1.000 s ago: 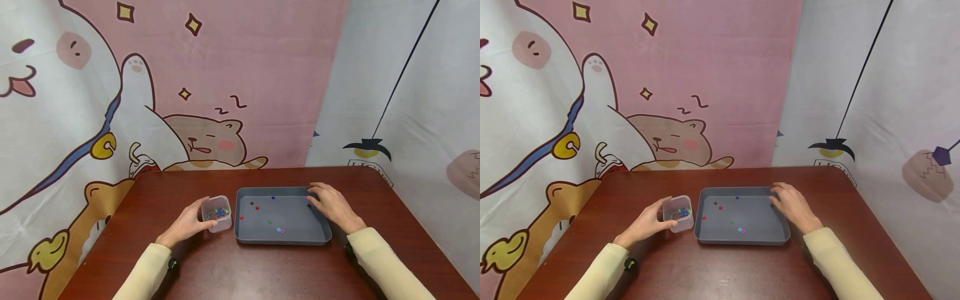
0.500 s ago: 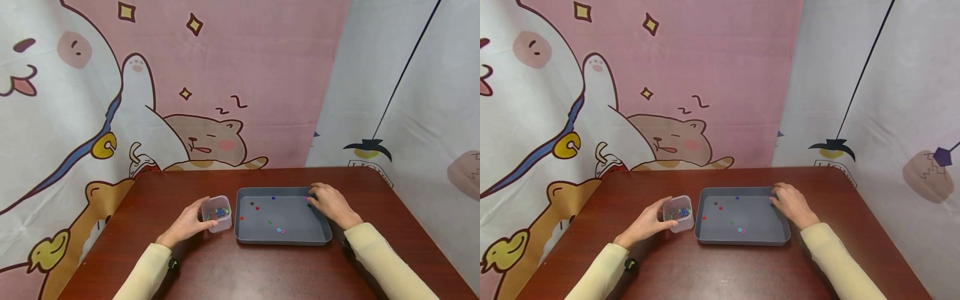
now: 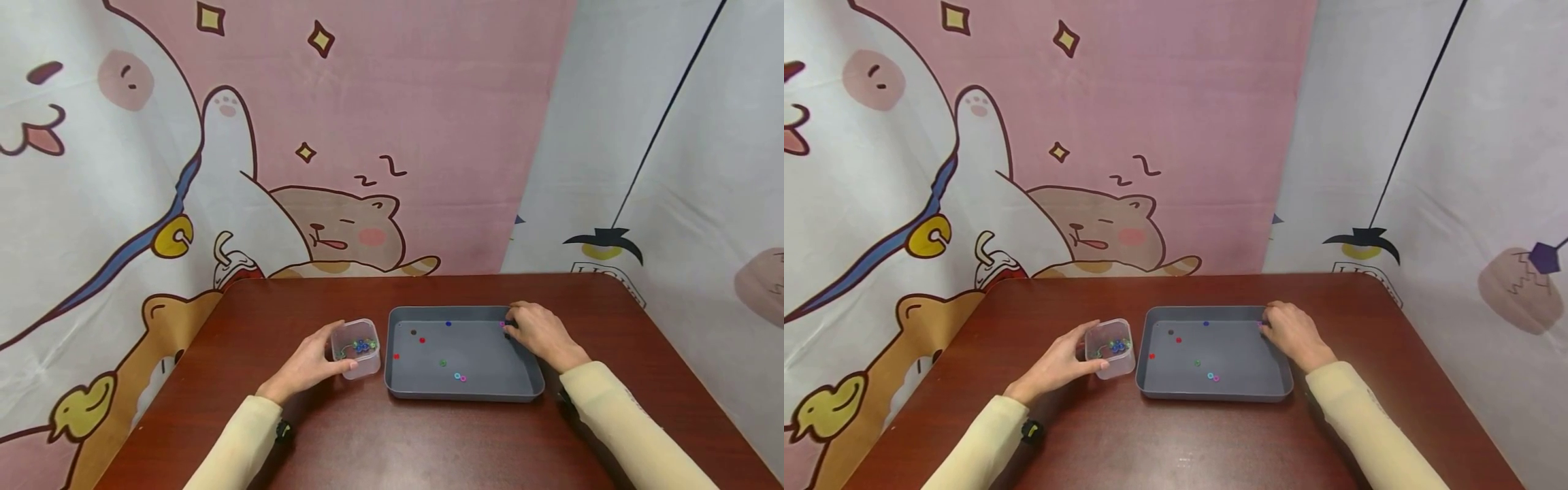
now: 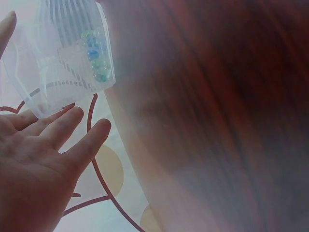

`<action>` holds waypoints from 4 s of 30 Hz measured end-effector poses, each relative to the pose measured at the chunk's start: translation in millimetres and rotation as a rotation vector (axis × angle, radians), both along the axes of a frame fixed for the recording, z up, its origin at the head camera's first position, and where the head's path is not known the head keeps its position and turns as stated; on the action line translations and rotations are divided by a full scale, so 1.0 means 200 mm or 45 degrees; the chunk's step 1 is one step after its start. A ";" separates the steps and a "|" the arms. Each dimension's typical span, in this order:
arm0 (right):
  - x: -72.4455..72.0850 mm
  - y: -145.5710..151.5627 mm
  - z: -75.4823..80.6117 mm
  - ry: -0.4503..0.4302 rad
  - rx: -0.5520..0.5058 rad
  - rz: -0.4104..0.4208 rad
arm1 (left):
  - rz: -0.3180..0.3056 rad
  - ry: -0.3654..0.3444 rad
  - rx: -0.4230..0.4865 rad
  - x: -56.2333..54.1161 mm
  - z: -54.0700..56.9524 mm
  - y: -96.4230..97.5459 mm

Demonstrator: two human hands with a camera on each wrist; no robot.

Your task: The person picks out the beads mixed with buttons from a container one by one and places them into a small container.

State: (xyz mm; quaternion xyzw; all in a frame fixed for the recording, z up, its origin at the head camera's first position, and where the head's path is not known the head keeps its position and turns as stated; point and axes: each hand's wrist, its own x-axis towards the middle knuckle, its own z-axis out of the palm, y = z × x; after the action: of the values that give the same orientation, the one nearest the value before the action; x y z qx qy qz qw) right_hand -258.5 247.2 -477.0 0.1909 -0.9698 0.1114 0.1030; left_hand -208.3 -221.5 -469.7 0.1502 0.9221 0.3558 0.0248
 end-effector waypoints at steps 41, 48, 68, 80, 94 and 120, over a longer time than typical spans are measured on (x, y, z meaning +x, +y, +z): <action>0.08 0.02 0.04 -0.010 -0.225 -0.039 | 0.002 -0.012 0.005 0.00 0.00 0.00; 0.12 0.02 0.05 0.042 -0.253 -0.050 | -0.001 -0.006 0.011 0.00 0.00 0.00; 0.23 -0.14 0.19 0.249 -0.409 -0.004 | -0.022 0.012 0.008 -0.01 -0.02 -0.01; 0.24 -0.32 0.21 0.319 -0.557 0.104 | -0.007 0.002 0.006 0.00 -0.01 0.00; 0.25 -0.64 0.29 0.194 -0.684 0.210 | -0.016 0.012 0.004 0.00 -0.01 0.00; 0.20 -1.05 0.25 0.056 -0.614 0.369 | -0.026 0.022 0.020 -0.01 -0.01 0.00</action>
State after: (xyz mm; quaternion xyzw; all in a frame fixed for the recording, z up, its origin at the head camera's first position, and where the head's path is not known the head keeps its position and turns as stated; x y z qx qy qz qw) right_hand -219.3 36.4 -427.4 0.2999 -0.8754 0.3484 0.1495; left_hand -209.4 -221.3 -472.4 0.1628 0.9178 0.3615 0.0194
